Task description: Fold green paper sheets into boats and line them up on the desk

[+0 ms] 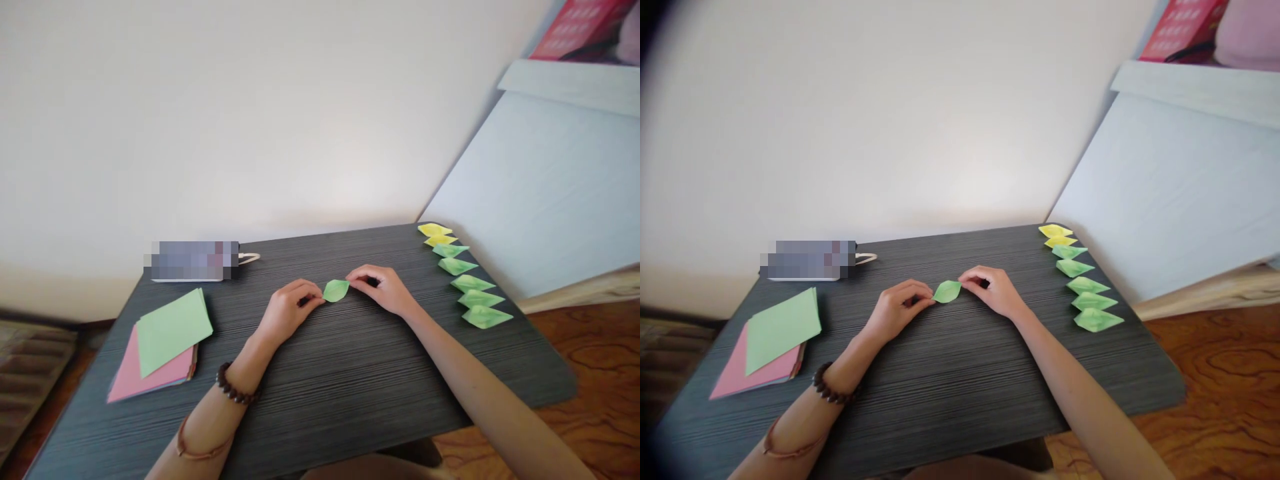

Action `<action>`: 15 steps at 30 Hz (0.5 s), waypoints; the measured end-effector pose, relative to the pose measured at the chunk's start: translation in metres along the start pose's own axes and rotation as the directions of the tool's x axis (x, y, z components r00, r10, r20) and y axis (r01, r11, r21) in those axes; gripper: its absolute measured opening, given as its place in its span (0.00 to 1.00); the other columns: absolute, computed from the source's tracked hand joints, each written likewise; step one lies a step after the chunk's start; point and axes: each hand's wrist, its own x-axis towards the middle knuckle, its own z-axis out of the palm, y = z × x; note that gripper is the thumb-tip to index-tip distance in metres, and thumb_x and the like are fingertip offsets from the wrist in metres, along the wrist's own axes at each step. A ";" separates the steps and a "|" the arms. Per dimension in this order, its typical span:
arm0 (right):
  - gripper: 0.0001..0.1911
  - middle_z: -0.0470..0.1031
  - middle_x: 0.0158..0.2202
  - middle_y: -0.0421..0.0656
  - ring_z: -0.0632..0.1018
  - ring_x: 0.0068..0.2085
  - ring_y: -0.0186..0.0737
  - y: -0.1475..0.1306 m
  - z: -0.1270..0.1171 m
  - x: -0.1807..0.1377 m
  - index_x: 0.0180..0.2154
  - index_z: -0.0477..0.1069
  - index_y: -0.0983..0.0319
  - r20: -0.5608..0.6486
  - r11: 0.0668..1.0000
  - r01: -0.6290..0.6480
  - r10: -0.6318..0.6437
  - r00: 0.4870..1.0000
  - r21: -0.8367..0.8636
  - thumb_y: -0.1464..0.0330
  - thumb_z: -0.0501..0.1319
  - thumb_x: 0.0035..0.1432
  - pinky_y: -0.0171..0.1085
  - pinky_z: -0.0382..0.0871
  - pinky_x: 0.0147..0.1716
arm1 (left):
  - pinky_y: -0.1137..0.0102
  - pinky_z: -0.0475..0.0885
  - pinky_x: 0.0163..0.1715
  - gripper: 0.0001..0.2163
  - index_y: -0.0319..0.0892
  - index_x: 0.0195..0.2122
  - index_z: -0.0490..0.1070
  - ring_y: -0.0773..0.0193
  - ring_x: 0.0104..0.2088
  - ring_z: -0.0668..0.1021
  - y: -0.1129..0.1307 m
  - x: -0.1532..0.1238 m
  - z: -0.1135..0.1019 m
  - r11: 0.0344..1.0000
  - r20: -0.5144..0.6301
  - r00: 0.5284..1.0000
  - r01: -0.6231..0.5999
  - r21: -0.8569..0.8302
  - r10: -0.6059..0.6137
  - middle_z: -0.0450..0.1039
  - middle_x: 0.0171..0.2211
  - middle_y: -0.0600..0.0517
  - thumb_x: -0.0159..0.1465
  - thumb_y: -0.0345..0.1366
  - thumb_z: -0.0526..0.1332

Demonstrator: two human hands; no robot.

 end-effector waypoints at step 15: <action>0.13 0.79 0.33 0.44 0.80 0.33 0.42 -0.027 -0.006 -0.127 0.36 0.74 0.61 -0.351 0.965 -0.232 0.260 0.899 0.120 0.59 0.60 0.56 0.40 0.76 0.36 | 0.55 0.64 0.50 0.05 0.44 0.38 0.72 0.54 0.47 0.69 0.007 -0.006 0.016 0.971 0.008 1.000 -0.012 0.240 0.010 0.69 0.42 0.48 0.61 0.36 0.60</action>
